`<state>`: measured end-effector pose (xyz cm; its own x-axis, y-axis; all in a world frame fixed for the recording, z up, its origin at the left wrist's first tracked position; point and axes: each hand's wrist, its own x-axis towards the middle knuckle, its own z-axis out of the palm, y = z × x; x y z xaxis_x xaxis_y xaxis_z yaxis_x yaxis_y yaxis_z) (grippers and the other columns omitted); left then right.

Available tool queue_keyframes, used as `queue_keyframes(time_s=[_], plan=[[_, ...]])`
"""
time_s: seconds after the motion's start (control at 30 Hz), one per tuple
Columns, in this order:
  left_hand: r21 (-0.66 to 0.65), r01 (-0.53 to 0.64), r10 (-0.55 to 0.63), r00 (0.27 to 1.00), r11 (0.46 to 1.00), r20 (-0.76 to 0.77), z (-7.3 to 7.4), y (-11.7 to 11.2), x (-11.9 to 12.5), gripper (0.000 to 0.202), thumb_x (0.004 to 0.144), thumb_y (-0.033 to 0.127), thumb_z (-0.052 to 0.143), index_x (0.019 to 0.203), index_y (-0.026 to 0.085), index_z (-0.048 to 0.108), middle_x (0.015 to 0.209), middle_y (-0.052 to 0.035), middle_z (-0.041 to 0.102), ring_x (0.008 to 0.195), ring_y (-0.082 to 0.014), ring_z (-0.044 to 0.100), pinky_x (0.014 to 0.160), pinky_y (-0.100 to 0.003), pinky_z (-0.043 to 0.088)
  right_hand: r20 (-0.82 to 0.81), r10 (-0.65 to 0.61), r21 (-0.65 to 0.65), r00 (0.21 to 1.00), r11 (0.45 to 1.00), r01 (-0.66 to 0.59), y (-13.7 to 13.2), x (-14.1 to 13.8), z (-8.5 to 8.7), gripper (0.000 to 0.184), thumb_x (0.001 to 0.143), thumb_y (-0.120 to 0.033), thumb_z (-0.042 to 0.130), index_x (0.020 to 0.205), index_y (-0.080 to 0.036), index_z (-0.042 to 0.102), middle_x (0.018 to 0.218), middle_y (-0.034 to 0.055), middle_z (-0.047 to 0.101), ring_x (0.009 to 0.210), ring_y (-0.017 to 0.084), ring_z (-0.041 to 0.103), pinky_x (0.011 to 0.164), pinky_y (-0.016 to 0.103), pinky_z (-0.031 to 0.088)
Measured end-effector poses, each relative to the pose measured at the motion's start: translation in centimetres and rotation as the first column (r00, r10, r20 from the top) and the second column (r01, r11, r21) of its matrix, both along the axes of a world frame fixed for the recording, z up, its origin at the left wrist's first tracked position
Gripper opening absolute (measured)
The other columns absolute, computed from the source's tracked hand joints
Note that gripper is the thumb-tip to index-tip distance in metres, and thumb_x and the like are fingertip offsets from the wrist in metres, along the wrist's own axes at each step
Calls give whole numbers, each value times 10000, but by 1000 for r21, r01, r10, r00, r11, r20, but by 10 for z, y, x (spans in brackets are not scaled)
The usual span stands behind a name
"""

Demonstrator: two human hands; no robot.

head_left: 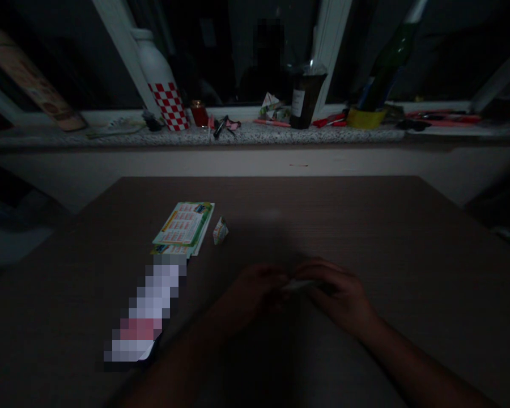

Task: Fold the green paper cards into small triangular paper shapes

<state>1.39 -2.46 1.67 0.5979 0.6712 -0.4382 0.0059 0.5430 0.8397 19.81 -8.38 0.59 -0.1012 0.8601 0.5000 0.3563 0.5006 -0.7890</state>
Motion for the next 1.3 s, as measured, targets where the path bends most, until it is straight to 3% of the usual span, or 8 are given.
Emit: queue_keyframes(time_s=[0.07,0.13,0.2,0.3,0.53,0.7,0.93,1.3], plan=[[283,-44,78,991,958,-108,4,-2,-1,206,798,351,623,862,159,662,656,19,593,571,-110,512,542,-226,369,-6,-75,-68,997,995,74,0,0,-2,125,838,-149,630,927,-215,688,872,44,711,806,169,672,721,273,539],[538,-58,168,973,841,-158,9,-4,-2,257,869,386,530,850,167,664,716,4,605,671,-131,534,607,-232,390,-28,-153,-140,988,979,147,0,0,-3,50,824,-200,651,848,-203,695,808,41,713,732,169,666,658,270,534],[665,-23,181,969,747,-169,11,-6,-4,274,878,402,517,864,172,667,781,-11,625,750,-152,551,667,-241,407,-74,-202,-212,977,960,183,-1,-1,-4,67,803,-241,667,761,-193,688,735,33,706,659,162,653,601,260,521],[713,46,181,954,700,-240,11,-10,-4,211,803,376,626,825,172,675,749,-8,625,717,-156,550,661,-245,405,-181,-222,-321,958,934,156,0,-4,-2,145,769,-286,691,668,-185,664,642,18,688,572,143,629,547,240,503],[501,-90,224,951,861,-213,9,-9,2,224,733,364,685,655,155,678,587,12,604,575,-128,514,540,-222,355,-315,-249,-433,916,896,95,1,-6,0,202,713,-387,743,751,-189,720,708,45,734,619,164,657,588,268,531],[458,-186,290,942,869,-168,11,-8,4,227,708,363,701,618,157,673,563,15,605,559,-119,513,540,-219,362,-276,-182,-465,944,885,35,0,-4,-5,144,739,-341,724,761,-199,737,732,39,741,655,162,663,617,268,525],[384,-199,258,960,902,-109,8,-10,7,193,649,321,758,675,149,675,628,6,647,599,-127,558,571,-223,404,-249,-205,-445,947,892,76,-2,-6,-2,172,758,-354,692,712,-190,716,670,31,713,600,148,636,572,257,505],[499,-113,245,947,859,-208,4,-11,4,183,634,276,783,744,145,716,717,-36,702,683,-183,624,637,-264,456,-76,-222,-313,972,931,188,-3,-9,-4,149,765,-296,674,657,-194,664,601,20,675,535,145,594,498,248,472]])
